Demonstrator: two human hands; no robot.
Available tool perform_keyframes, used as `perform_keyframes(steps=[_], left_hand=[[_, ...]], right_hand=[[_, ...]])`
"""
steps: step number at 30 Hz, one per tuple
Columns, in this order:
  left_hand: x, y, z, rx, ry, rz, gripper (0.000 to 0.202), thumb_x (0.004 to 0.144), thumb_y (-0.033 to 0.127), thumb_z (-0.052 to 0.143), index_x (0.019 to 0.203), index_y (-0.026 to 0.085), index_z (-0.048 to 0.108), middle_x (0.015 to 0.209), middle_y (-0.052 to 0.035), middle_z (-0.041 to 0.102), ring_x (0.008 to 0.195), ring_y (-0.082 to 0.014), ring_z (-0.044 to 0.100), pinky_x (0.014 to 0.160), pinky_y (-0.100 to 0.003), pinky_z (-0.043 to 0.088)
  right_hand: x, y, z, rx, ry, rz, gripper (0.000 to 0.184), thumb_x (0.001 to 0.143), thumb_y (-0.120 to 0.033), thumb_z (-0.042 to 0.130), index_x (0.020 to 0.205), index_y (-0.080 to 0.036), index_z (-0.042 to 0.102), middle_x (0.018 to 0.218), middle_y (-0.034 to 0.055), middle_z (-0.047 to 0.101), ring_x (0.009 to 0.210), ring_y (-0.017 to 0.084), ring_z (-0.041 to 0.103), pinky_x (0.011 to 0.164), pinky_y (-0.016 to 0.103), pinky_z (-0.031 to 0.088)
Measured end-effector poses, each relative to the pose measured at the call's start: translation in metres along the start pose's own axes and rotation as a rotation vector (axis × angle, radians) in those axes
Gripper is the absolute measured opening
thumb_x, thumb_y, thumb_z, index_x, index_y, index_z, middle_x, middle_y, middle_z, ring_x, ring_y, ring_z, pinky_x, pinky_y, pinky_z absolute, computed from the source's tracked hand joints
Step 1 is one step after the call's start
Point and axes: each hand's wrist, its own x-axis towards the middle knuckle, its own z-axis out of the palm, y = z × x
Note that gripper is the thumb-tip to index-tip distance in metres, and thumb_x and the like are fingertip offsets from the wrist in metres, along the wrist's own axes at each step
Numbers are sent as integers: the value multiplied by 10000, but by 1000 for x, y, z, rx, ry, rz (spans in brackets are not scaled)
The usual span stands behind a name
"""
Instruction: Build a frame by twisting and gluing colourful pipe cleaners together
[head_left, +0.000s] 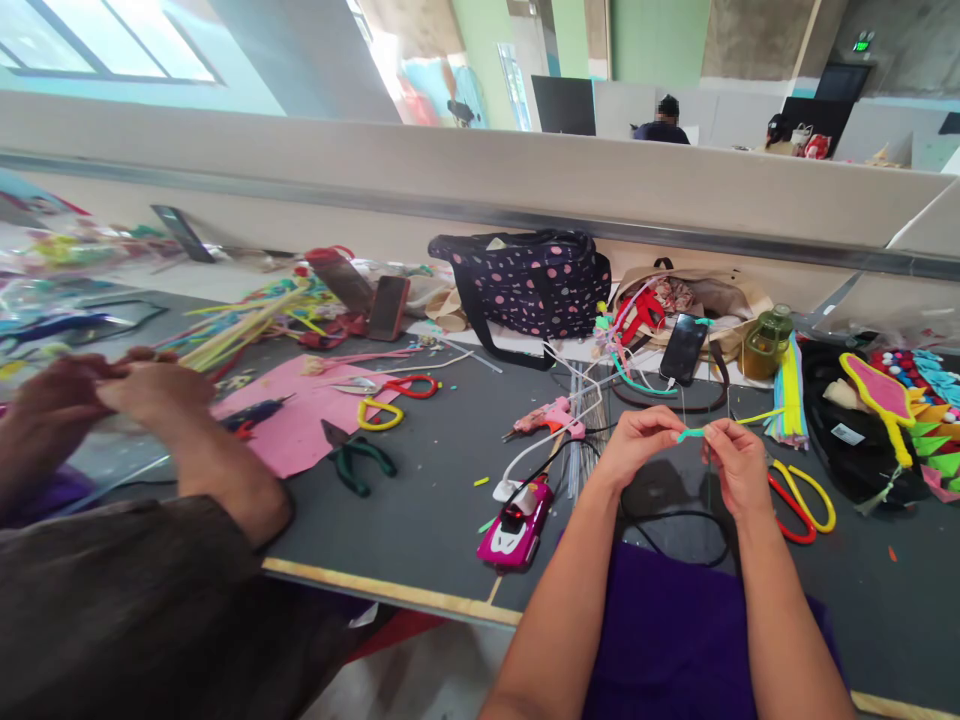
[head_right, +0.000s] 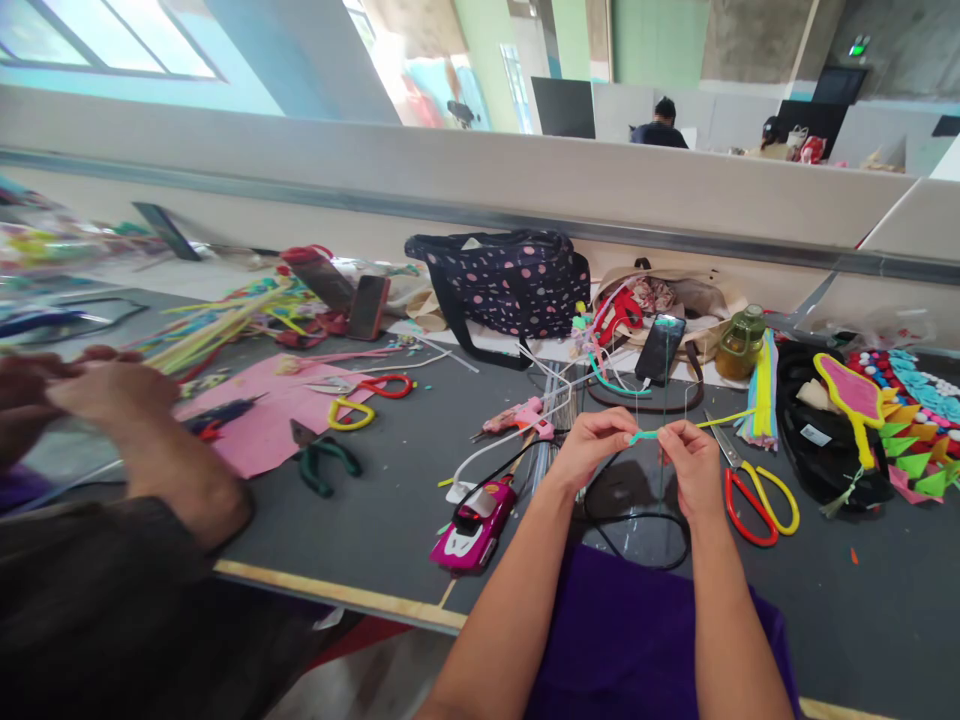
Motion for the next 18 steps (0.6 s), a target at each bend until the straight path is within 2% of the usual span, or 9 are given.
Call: perform_keyframes(steps=[5,9,18], left_hand=[[1,-4,0,-1,11,73,125,687,282,790,766,186,777,742,-52,635,708,-133,549,658,-258,405],[1,-7,1,-12,12,92,143,691,307,789,768,187,776,743,-52,640,709,-134,548,660,-262,404],[3,-13,14,-30,120,121,213,682,371,787,715,167,734,719,-41,611,712,-142,537,688,-273,418]], right_hand=[[-2,0,1,51,-13,28,242,717,-378,738,666,-175,617,522,-51,528,480,89,436,498,223,352],[-3,-1,4,56,-10,15,245,719,-379,735,670,-176,607,527,-51,532,484,92,441,500,224,357],[-4,0,6,-108,45,-107,268,756,-420,689,698,-172,606,546,-38,527,506,97,443,499,222,360]])
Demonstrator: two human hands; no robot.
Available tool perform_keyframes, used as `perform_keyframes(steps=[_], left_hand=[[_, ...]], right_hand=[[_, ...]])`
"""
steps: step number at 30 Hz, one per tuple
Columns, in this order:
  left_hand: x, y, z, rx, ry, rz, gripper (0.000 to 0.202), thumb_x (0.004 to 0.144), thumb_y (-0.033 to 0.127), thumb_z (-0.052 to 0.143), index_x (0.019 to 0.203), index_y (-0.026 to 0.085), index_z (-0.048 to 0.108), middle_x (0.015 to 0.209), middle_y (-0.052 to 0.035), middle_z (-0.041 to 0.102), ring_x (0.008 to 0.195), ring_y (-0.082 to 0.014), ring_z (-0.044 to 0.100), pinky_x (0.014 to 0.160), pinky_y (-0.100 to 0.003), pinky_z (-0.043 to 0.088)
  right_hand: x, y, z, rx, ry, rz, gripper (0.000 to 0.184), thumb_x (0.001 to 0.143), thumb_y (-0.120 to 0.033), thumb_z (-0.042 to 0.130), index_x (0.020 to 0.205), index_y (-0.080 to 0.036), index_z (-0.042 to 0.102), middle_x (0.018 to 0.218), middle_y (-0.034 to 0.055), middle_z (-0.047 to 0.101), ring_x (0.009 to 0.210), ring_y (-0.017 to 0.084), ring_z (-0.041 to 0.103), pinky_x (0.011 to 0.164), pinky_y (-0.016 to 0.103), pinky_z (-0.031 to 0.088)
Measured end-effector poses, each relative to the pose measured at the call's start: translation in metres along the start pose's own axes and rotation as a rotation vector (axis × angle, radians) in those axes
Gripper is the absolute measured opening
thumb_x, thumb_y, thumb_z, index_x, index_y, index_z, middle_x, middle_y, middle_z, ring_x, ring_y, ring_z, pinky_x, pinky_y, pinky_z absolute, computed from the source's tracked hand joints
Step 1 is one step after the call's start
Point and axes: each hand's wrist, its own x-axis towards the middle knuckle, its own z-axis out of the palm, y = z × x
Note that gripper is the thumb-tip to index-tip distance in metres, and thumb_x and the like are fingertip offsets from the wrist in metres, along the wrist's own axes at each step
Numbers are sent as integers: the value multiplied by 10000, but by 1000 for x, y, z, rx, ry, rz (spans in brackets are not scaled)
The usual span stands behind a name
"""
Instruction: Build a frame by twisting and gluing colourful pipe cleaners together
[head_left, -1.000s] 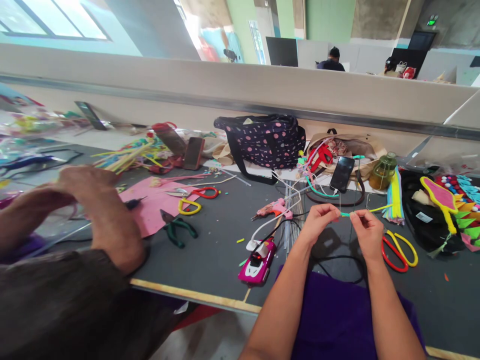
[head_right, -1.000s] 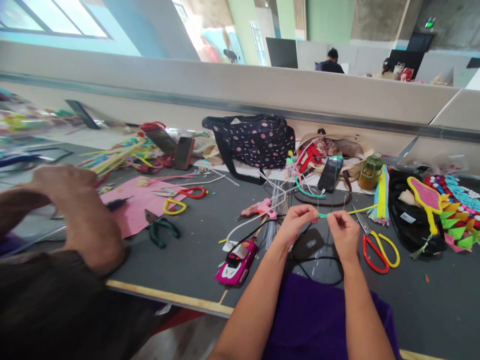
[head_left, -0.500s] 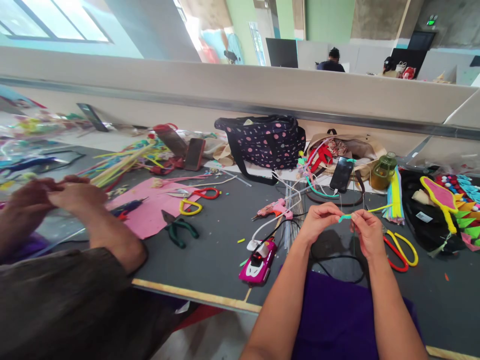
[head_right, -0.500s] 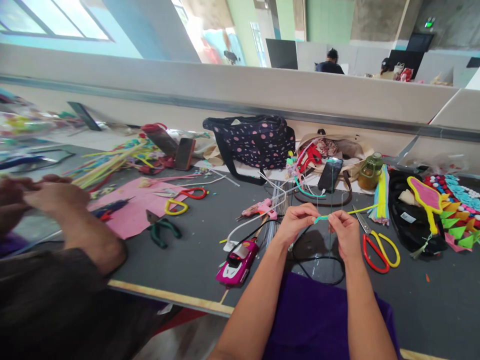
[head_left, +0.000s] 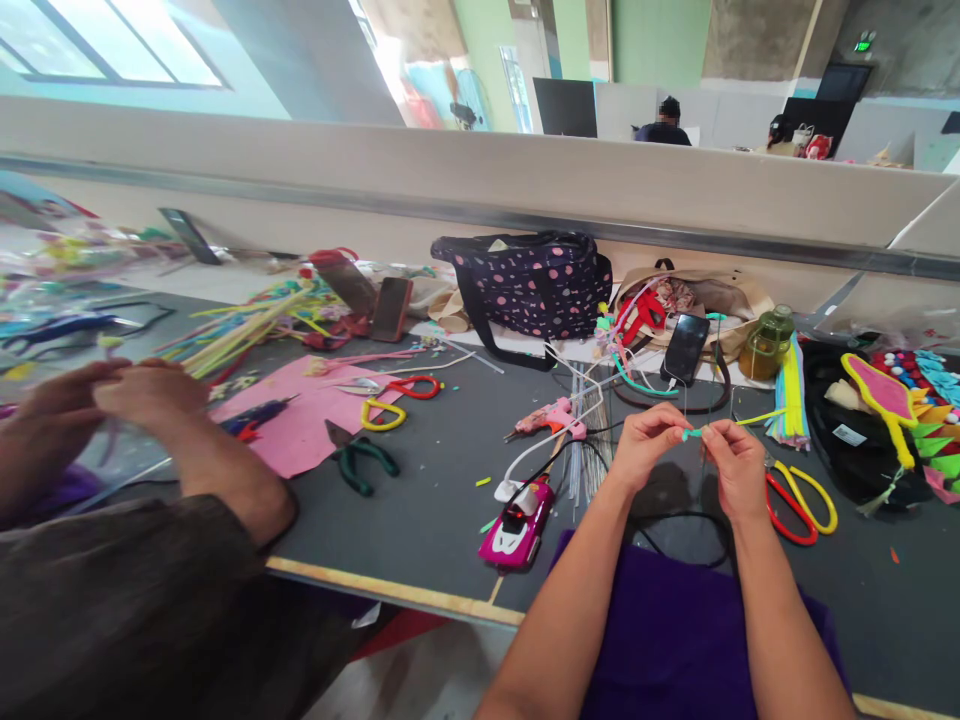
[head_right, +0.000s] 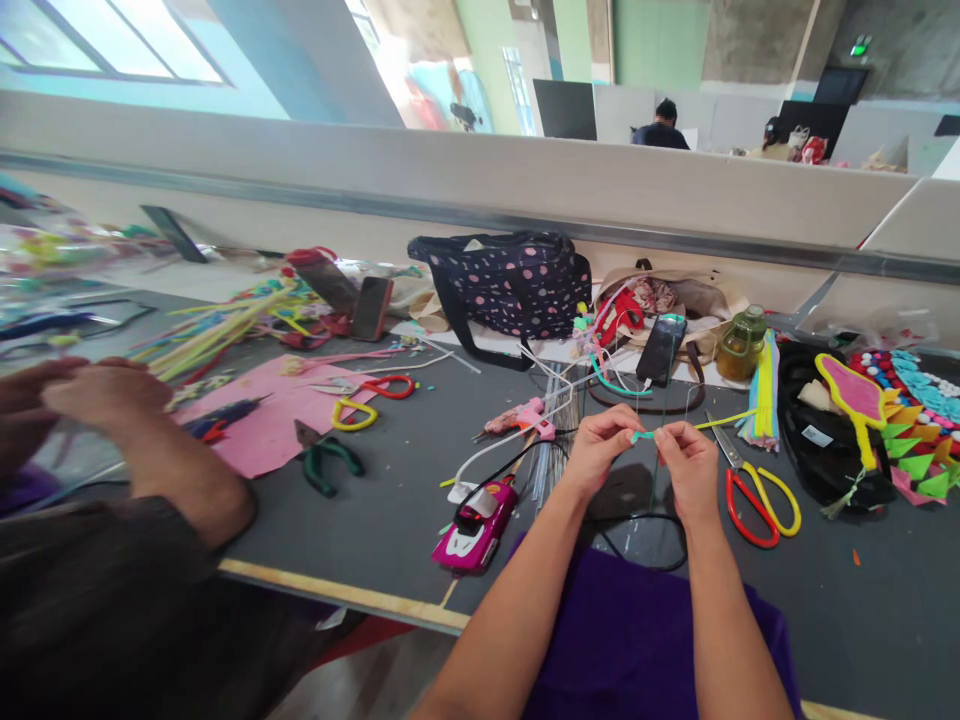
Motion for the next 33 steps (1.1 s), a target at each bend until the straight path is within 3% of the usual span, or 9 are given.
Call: perform_keyframes(steps=[10,18,22,26,33], left_hand=[[-2,-4,9,-21,158,-39,259,682,384,763,656,154,646,683,-7,553,642,-109,468,631,-246,385],[0,-4,12,84,313,-56,229,672,305,694,577,162,543,595,26,476,597,-96,407,597,-225,351],[1,-3,11,33,250,-129,181,675,286,683,612,154,576,609,24,521,590,-89,437,619,-225,375],[1,-1,10,-84,189,-208,164,663,276,703,755,154,643,762,-2,605,644,-96,503,676,-243,425],[2,2,9,-80,114,-157,80,668,215,624,719,161,593,802,-11,550,723,-114,488,669,-226,415]], right_hand=[[-7,-3,4,-208,101,-158,229,789,-401,651,745,-178,628,636,-19,587,557,111,489,546,236,410],[-10,1,5,-489,51,-404,168,846,-326,591,736,-202,624,660,-9,579,611,131,505,619,267,422],[-9,3,4,-440,61,-319,199,838,-368,598,745,-196,634,674,-3,605,617,134,522,617,261,429],[-5,3,2,-316,62,-162,253,806,-427,627,742,-183,641,651,-7,608,588,129,518,586,249,425],[-4,3,4,-233,36,-76,246,780,-413,655,731,-173,638,623,-20,583,564,113,490,557,236,398]])
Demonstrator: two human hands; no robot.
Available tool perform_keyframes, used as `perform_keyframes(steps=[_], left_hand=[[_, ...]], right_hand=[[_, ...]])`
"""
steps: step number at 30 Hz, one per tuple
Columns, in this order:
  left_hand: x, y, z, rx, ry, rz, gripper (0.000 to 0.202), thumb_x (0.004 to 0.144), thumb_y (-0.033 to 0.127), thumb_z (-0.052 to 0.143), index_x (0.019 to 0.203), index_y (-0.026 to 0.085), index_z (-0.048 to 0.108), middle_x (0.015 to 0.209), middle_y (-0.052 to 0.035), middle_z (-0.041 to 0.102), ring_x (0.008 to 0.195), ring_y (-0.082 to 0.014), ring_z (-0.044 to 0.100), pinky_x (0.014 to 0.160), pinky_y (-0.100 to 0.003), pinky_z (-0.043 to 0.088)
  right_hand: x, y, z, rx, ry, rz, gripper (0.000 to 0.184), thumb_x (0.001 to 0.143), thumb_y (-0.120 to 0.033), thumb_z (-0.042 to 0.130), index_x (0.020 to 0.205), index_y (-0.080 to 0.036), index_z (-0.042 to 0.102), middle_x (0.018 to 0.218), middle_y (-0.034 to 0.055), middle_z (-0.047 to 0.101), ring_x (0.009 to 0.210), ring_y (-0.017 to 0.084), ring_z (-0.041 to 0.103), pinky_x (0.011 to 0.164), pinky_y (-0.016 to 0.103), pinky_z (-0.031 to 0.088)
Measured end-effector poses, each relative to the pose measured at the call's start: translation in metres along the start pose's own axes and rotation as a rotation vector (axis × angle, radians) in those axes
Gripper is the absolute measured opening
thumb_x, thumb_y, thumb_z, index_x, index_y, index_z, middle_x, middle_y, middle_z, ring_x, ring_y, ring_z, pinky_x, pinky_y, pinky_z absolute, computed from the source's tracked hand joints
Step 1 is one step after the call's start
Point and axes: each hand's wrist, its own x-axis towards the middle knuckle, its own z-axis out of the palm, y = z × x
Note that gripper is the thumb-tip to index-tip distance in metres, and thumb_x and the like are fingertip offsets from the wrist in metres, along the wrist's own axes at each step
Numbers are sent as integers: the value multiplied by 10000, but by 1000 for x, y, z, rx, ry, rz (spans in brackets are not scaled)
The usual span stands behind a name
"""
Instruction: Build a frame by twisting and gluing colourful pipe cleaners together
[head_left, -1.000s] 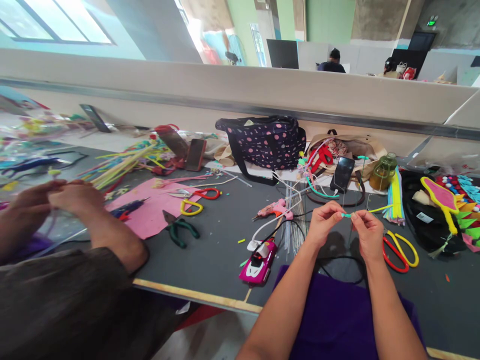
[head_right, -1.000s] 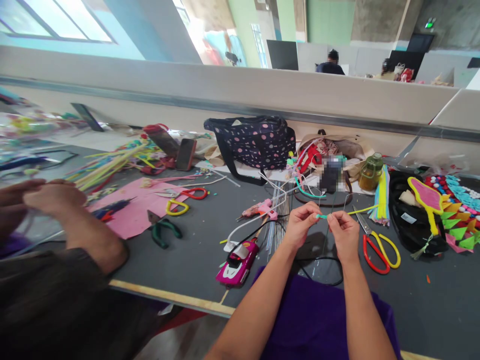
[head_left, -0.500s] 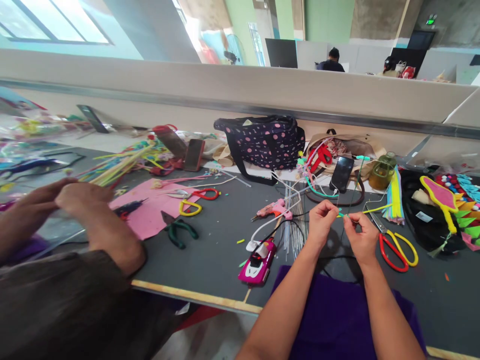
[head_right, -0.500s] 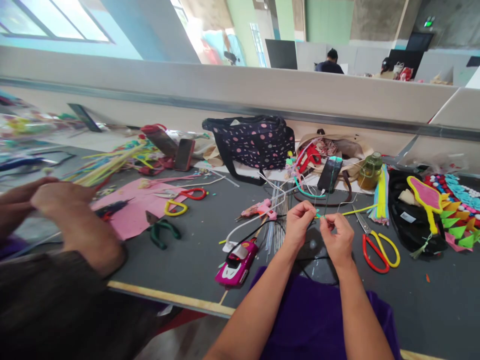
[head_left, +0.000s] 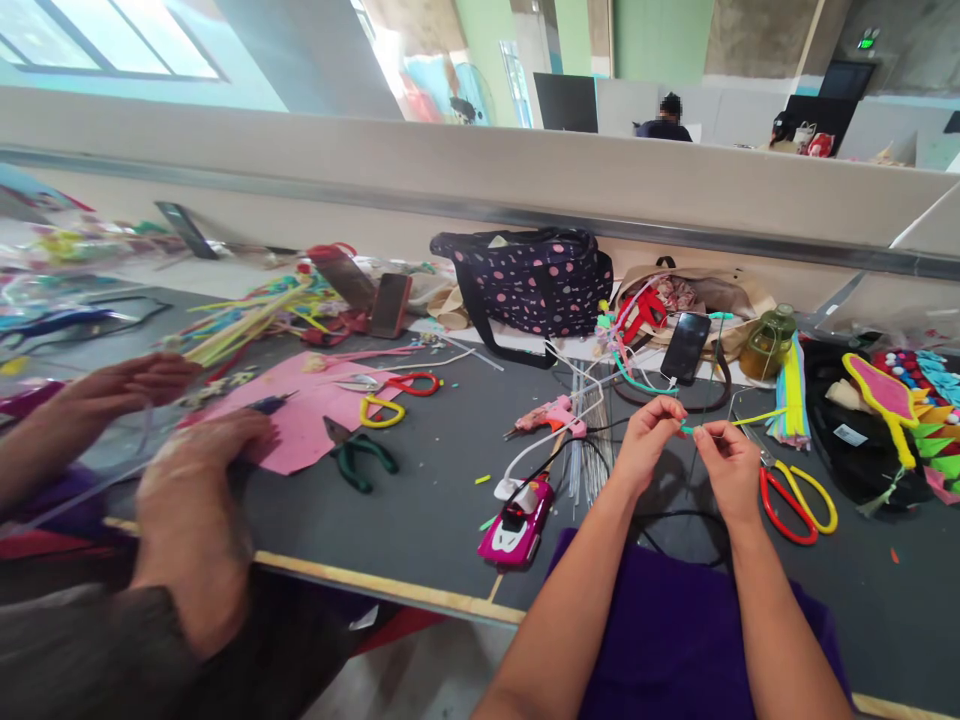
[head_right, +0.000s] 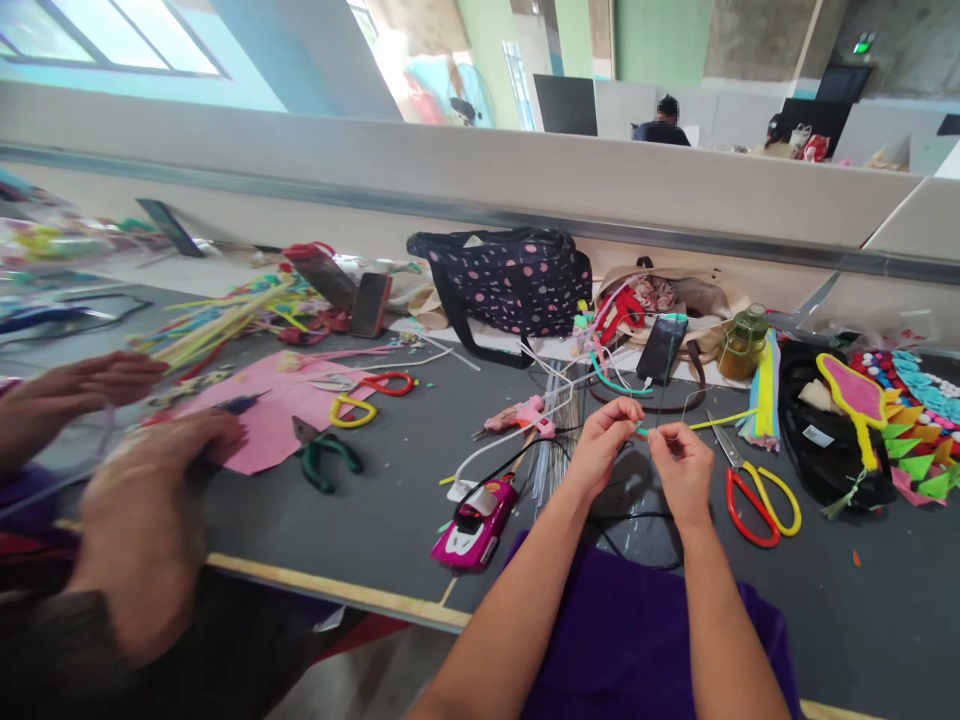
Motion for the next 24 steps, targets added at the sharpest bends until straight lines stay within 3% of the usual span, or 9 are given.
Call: perform_keyframes(steps=[9,15,24], left_hand=[[0,10,-15,149,-172,75,93,740,208,605,788,158,667,942,-68,621,967,-205,552,876,-314,409],[-2,12,-21,98,-329,55,168,765,246,692,903,149,682,1104,-110,625,1032,-216,560,885,-315,416],[0,11,-26,158,-339,89,180,739,269,752,860,149,693,1121,-113,637,1009,-210,588,844,-306,448]], right_hand=[[3,-3,-2,102,9,71,250,750,-409,687,713,-169,629,562,-48,522,512,93,414,506,224,331],[5,1,-4,204,-20,116,232,752,-395,701,715,-177,632,551,-54,514,508,89,407,504,221,318],[6,2,-4,261,-100,141,220,747,-386,702,691,-186,631,550,-53,523,507,93,428,513,227,329]])
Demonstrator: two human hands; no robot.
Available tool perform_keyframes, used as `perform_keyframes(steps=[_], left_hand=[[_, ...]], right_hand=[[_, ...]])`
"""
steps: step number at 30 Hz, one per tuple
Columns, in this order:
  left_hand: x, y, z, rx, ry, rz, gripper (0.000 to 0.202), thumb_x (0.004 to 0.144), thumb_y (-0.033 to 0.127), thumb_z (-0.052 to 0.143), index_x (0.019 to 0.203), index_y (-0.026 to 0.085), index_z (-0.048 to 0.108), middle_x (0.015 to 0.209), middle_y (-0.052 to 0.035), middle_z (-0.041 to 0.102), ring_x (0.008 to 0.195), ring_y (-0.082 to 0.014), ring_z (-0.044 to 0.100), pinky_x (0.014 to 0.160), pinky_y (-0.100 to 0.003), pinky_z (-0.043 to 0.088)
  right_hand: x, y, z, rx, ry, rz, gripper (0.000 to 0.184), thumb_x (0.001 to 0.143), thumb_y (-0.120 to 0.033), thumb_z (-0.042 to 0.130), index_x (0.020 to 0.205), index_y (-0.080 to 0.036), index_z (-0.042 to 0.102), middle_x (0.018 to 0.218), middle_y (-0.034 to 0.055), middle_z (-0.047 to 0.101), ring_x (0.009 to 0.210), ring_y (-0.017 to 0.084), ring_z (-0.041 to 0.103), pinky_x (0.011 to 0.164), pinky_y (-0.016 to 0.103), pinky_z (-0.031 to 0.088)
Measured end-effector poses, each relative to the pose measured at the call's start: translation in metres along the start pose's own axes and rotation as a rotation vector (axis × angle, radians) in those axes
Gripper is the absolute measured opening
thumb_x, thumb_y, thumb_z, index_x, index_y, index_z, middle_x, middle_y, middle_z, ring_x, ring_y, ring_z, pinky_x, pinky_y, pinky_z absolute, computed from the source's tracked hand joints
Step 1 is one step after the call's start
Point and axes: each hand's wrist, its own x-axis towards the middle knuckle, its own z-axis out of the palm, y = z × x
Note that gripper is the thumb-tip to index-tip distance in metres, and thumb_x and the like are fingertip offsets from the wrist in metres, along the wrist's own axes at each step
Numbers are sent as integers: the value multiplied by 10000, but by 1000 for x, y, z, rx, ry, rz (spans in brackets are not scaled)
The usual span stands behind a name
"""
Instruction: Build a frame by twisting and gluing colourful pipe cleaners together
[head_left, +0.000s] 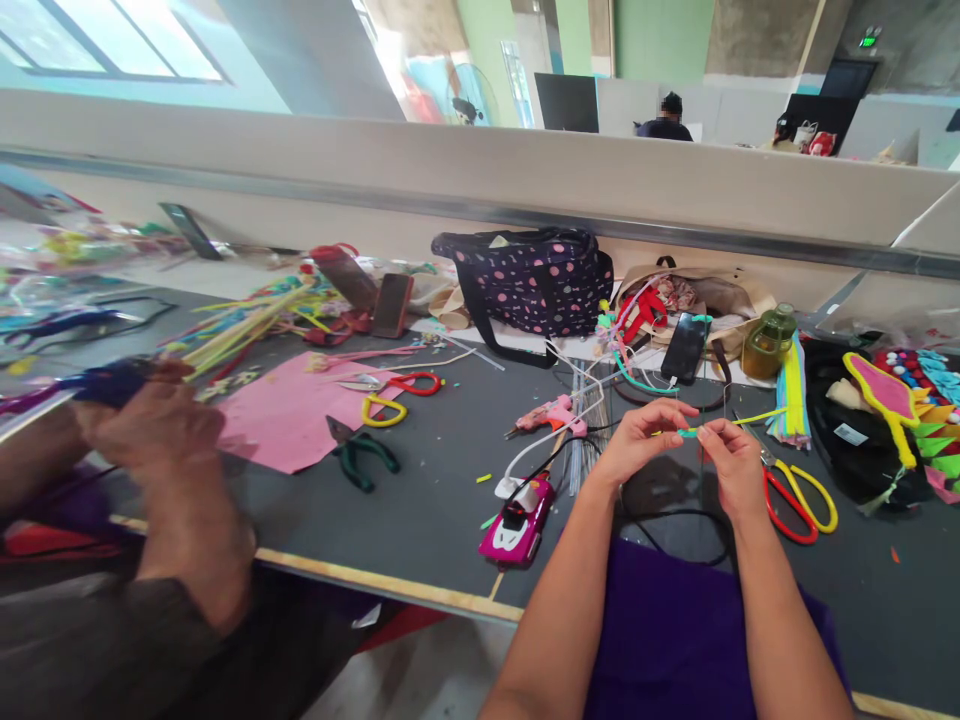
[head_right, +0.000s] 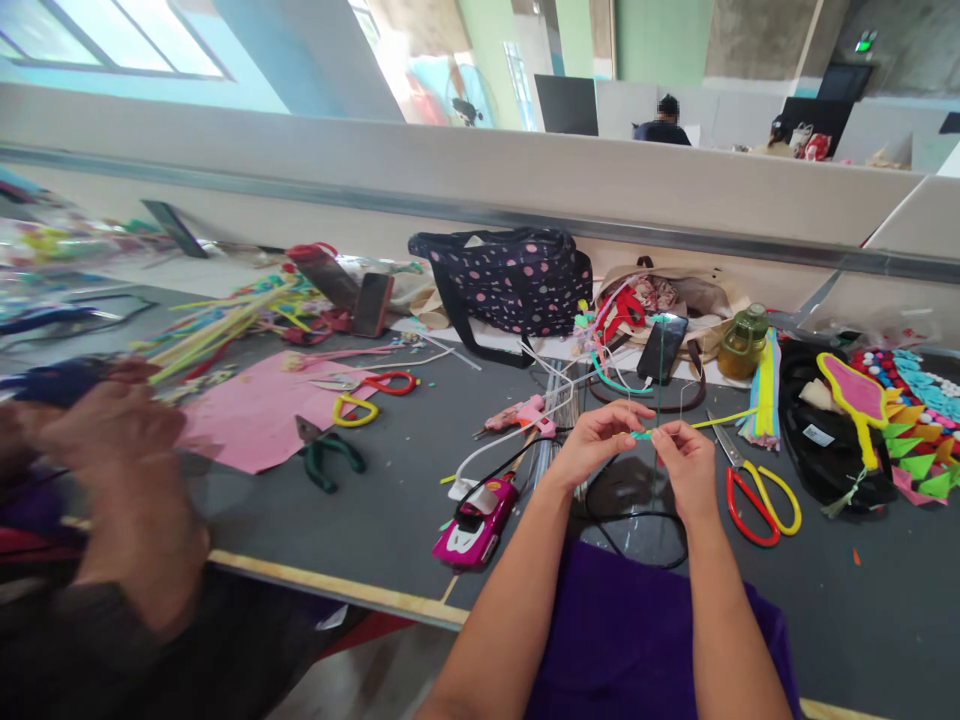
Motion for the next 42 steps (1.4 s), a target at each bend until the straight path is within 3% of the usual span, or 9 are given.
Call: perform_keyframes(steps=[6,13,25,31,42], left_hand=[[1,0,-2,116,8,45,187,755,312,737,803,143,671,1106,-118,642,977,-208,593,866,-339,450],[2,-2,-6,234,-22,71,208,791,343,697,821,145,640,1064,-109,606,976,-202,573,854,-329,445],[3,-6,-11,351,-57,65,282,876,413,567,808,143,609,889,-66,562,852,-170,525,782,-293,406],[3,-5,-10,429,9,0,360,853,485,566,742,143,575,795,-35,515,766,-149,469,700,-265,371],[3,-5,-4,263,22,-109,385,848,516,554,719,154,538,748,-7,477,719,-126,433,681,-251,352]], right_hand=[[0,-2,1,28,-16,5,218,743,-377,709,680,-185,629,556,-54,523,507,86,423,512,221,331],[-1,-5,-2,-126,-8,-52,229,770,-397,680,707,-183,629,560,-52,514,518,94,420,518,229,334],[-4,-6,-7,-472,17,-258,203,839,-380,600,769,-191,626,683,-12,601,626,131,522,627,256,418],[-4,-6,-6,-575,-11,-364,184,861,-350,577,759,-201,613,671,-19,572,625,128,508,627,252,412],[-3,-6,-4,-357,23,-168,234,814,-414,617,741,-192,625,633,-19,576,590,128,490,584,249,392]])
